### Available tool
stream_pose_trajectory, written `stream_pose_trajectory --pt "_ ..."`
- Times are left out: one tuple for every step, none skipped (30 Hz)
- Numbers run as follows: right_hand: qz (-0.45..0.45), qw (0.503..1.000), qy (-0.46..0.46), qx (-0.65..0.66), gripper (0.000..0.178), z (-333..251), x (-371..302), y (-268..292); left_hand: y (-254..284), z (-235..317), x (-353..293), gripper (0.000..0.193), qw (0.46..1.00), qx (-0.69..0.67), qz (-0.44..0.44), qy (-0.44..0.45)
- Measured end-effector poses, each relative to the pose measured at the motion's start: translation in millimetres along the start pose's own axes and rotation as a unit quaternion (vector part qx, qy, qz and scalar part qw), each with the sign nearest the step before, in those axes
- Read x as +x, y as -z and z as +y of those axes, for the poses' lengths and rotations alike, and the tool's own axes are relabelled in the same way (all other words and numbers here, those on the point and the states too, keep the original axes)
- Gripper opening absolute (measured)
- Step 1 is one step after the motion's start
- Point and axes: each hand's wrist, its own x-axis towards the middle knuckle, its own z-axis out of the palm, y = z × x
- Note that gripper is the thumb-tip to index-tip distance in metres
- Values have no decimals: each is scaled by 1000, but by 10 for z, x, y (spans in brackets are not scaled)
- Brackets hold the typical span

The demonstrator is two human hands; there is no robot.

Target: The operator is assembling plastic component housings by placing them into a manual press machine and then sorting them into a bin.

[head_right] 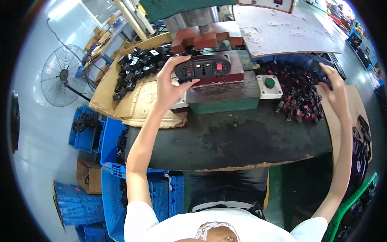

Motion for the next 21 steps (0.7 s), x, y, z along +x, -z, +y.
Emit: stream_pose_trajectory --pt "2 999 33 -38 55 -218 88 -123 69 35 -52 53 1000 -8 19 -8" --pt "4 995 65 -77 55 -407 152 -254 127 63 -102 53 999 -18 38 -16" --pt "5 992 106 -61 54 -627 234 -325 203 111 -142 53 998 -23 49 -29" --pt "6 988 145 -47 53 -818 298 -380 264 152 -182 53 998 -16 55 -31" --pt "26 981 187 -33 50 -952 386 -481 331 182 -219 53 998 -8 60 -33" --pt "20 978 206 -8 50 -1138 499 -559 412 201 -277 54 998 5 64 -24" --pt "14 974 224 16 50 -1307 604 -615 486 258 -315 54 998 -9 65 -1" --pt "19 966 254 50 50 -1408 733 -717 563 326 -347 54 997 -23 68 22" --pt "24 960 273 53 50 -1529 857 -786 665 377 -400 55 995 -40 61 71" --pt "31 955 290 55 50 -1617 966 -841 745 390 -434 54 994 -38 63 77" --pt "43 948 309 55 49 -1662 1055 -906 820 393 -461 54 994 -37 65 83" --pt "17 957 282 63 48 -1705 1135 -960 901 368 -501 53 994 -16 67 81" --pt "-10 965 254 69 48 -1772 1191 -981 980 372 -556 53 994 -9 73 85" --pt "-90 975 188 80 46 -1841 1240 -945 1053 380 -610 52 993 20 71 96" --pt "-92 973 196 83 46 -1848 1284 -999 1098 384 -660 52 991 49 69 106" --pt "-78 964 233 100 45 -1818 1336 -1076 1121 382 -722 51 988 22 88 123" --pt "-64 954 270 116 44 -1816 1372 -1123 1151 383 -778 51 987 25 93 126" --pt "-83 954 266 115 40 -1873 1374 -1094 1183 378 -833 51 985 7 102 140" --pt "-86 952 269 115 40 -1876 1391 -1116 1214 381 -883 51 982 -11 111 153" --pt "-105 951 258 133 38 -1862 1419 -1145 1247 403 -926 52 978 -18 111 177" --pt "-125 949 246 151 37 -1862 1433 -1161 1269 420 -966 52 975 -15 116 190"
